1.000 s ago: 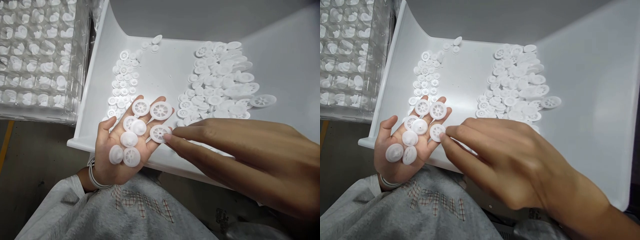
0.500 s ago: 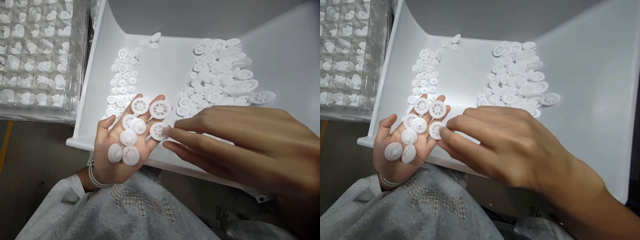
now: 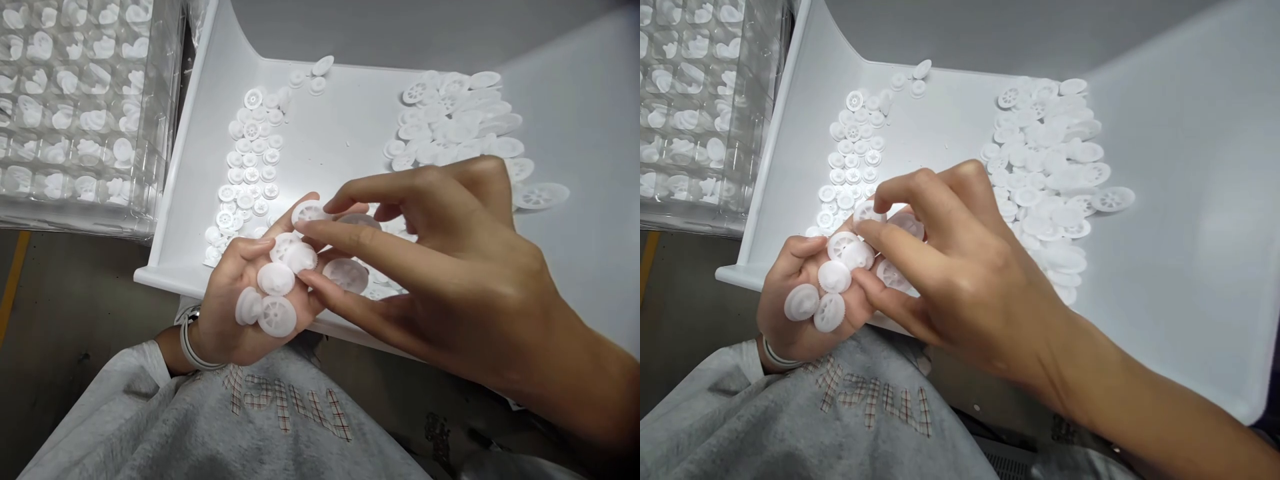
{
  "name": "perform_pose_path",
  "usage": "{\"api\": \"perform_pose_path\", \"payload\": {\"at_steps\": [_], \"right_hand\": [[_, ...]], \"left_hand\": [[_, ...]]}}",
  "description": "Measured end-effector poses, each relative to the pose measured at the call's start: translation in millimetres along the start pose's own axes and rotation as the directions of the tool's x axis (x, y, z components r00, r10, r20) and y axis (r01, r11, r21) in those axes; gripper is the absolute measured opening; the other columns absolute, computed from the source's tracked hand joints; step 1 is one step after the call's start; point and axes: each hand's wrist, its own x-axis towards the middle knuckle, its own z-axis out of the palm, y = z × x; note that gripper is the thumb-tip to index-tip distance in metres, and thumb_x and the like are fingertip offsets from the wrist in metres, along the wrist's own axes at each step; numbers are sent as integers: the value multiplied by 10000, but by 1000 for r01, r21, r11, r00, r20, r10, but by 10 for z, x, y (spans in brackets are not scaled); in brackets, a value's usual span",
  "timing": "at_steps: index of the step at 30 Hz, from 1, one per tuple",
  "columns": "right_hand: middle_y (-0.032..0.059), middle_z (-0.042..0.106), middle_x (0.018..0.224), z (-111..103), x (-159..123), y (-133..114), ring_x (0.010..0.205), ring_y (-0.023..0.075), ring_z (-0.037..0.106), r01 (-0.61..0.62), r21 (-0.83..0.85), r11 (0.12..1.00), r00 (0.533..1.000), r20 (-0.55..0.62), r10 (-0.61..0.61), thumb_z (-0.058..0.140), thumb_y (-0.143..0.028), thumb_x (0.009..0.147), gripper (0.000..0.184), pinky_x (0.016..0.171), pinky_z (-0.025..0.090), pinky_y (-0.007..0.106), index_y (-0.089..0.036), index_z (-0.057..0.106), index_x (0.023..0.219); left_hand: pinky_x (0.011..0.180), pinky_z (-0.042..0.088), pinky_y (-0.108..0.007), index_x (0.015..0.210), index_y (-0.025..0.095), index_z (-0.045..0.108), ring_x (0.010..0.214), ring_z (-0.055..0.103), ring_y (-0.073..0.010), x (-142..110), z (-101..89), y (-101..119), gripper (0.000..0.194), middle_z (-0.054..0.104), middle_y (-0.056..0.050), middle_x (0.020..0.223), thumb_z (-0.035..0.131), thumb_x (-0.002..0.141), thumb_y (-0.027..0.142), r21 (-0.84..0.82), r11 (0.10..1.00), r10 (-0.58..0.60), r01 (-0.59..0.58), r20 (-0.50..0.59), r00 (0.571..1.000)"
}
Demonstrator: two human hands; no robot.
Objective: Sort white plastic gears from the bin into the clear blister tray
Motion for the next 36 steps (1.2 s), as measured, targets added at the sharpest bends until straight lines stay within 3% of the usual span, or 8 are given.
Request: {"api": "perform_pose_path", "payload": {"at_steps": [8,10,15,20,25,31,34,36], "right_hand": [[99,560,1152,-29,-8,-10,921,237,490,-56,19,998,997,46,55,633,-284,878,180,807,394,434,-229,570,1037],[89,569,1125,-22,7,-29,924,243,510,-72,45,996,997,18,71,642,-283,870,167,805,399,437,-232,567,1010],[90,576,1061,-32,31,-63,901,235,528,-128,121,984,992,25,126,661,-235,850,186,764,423,420,-229,543,995],[60,574,1031,-43,26,-48,862,198,534,-114,179,977,993,3,116,671,-173,835,186,761,444,399,-244,541,947],[19,592,1053,-63,-44,-60,894,210,518,-73,171,982,993,101,56,620,-150,858,183,741,471,387,-303,603,958],[3,607,1095,-114,-99,-58,905,178,549,18,220,975,999,26,-24,670,-189,843,162,785,454,392,-274,659,980],[13,633,1016,-99,-48,-5,815,179,555,-75,285,955,997,16,74,666,-268,854,99,682,424,398,-296,664,949],[34,636,1027,-88,-3,27,822,211,557,-157,259,953,988,43,151,631,-311,877,109,699,418,430,-325,663,980]], "left_hand": [[1252,87,-497,1327,247,502,1437,379,-254,-1,2,-3,473,594,-44,1354,411,868,321,11,999,-29,30,-38,999],[1252,114,-481,1317,247,507,1436,379,-255,3,-2,-6,471,584,-41,1369,431,859,327,10,1000,-23,24,-33,999],[1171,334,-449,1322,240,510,1359,481,-257,0,-15,0,474,593,-49,1357,428,857,274,14,1000,2,-2,-15,1000],[1100,423,-448,1337,236,502,1293,548,-261,5,-8,22,481,613,-54,1331,363,878,286,15,1000,-12,12,-45,999],[1189,322,-460,1382,224,457,1370,477,-253,11,14,37,515,613,-57,1341,343,882,272,28,1000,-8,10,-61,998],[1234,229,-487,1382,229,479,1425,386,-272,-5,14,43,508,516,-62,1459,352,892,269,22,1000,-1,1,-36,999],[1234,212,-519,1400,231,463,1434,367,-297,-5,7,36,517,493,-70,1478,381,891,277,17,1000,-10,11,-36,999],[1233,177,-551,1384,233,477,1436,363,-308,-1,-1,29,503,519,-74,1453,386,892,285,15,1000,-23,23,-31,999]]}}
